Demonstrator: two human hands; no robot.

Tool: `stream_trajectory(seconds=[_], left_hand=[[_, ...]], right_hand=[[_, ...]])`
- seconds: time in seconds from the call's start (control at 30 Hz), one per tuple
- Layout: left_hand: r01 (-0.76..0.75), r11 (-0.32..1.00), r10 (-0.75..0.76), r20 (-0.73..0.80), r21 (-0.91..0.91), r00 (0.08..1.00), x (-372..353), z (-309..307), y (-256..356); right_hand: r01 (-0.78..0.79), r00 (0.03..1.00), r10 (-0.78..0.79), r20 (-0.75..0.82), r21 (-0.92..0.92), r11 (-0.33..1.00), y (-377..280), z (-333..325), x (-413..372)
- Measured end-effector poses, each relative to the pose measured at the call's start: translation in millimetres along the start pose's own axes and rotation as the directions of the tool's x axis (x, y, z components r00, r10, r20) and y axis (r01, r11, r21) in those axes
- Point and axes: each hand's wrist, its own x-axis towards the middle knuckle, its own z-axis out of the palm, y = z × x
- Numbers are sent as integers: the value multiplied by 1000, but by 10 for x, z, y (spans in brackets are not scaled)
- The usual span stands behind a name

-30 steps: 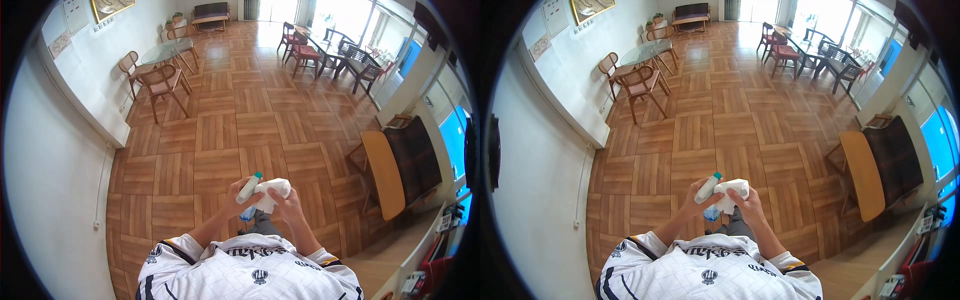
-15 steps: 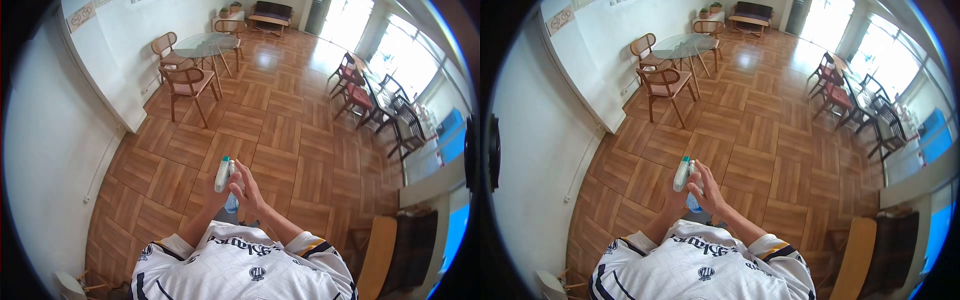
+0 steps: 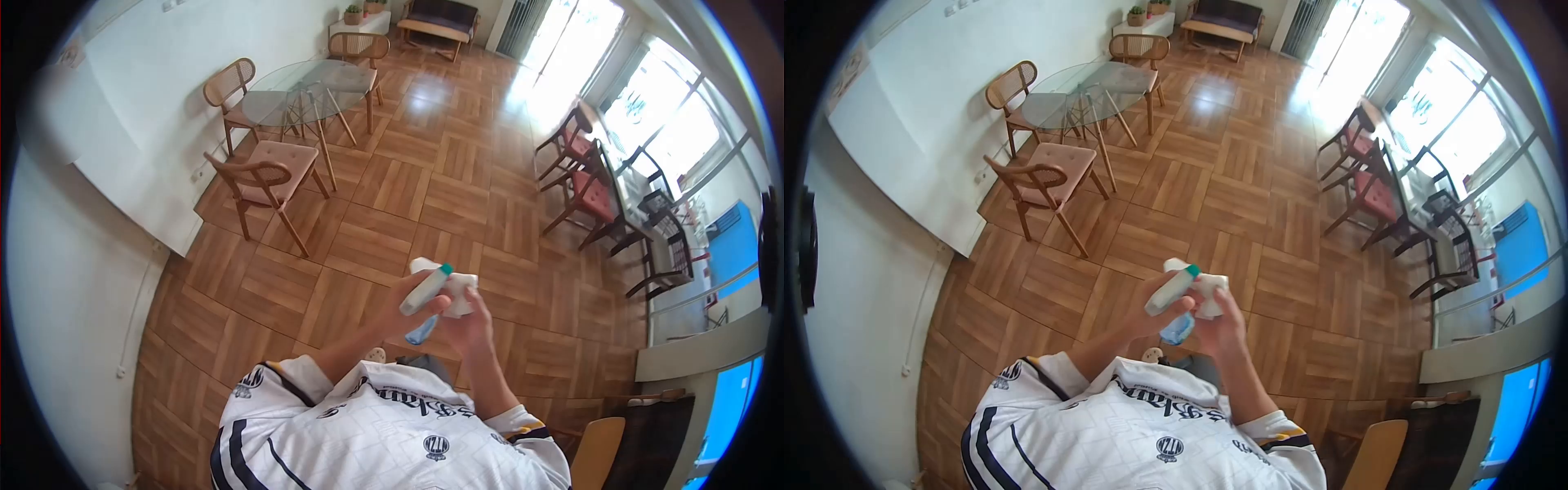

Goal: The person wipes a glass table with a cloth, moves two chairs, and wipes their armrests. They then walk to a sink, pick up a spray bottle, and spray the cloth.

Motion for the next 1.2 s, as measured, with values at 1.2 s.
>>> stream_trajectory(seconds=[1.2], left_hand=[[447,849,232,-959,281,162,7107,-6388,-2645]], right_hand=[[-121,972,67,-224,-239,964,-2544,-492,10640]])
